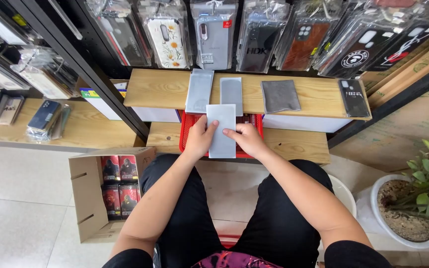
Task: The person sits on a stool and applies a screen protector to a smartphone. They peel the backing off the protector, align it on the phone screen, and smooth it down with their fingers to remove air bubbles.
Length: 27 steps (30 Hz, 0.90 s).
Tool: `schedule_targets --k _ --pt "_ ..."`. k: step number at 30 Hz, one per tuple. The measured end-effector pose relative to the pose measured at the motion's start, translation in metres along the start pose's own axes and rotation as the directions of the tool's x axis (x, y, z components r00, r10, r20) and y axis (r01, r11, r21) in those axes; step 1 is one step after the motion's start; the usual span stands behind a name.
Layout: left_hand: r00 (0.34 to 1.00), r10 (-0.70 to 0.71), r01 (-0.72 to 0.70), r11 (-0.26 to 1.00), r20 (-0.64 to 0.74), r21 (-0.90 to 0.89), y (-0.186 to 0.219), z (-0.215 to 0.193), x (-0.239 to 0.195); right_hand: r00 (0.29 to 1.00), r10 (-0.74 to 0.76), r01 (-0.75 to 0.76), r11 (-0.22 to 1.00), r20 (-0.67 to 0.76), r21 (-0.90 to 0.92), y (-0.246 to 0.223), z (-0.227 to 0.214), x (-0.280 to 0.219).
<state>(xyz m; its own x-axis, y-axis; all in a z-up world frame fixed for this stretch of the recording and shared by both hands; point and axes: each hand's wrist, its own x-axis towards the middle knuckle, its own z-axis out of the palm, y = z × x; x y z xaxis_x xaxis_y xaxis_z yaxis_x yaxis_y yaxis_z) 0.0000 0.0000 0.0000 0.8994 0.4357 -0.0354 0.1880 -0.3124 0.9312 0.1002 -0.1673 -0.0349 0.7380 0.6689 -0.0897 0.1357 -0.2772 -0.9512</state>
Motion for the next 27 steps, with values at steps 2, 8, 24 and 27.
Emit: schedule_targets --k 2,8,24,27 --pt "0.999 0.002 -0.004 0.999 -0.036 -0.043 0.005 -0.005 0.0 0.999 0.009 -0.009 1.0 0.032 0.012 -0.05 0.0 -0.021" --pt "0.984 -0.047 -0.005 0.956 -0.169 -0.293 -0.043 -0.006 0.03 0.953 0.054 -0.057 0.998 0.299 -0.001 -0.043 0.011 -0.03" --pt "0.947 0.047 0.031 0.971 0.317 -0.236 0.042 -0.006 -0.017 0.992 -0.048 0.075 0.97 -0.12 0.23 -0.052 -0.011 -0.018" --pt "0.927 0.051 0.025 0.98 0.371 -0.196 0.054 -0.007 -0.021 0.98 -0.037 0.09 0.958 -0.196 0.273 -0.008 -0.014 0.001"
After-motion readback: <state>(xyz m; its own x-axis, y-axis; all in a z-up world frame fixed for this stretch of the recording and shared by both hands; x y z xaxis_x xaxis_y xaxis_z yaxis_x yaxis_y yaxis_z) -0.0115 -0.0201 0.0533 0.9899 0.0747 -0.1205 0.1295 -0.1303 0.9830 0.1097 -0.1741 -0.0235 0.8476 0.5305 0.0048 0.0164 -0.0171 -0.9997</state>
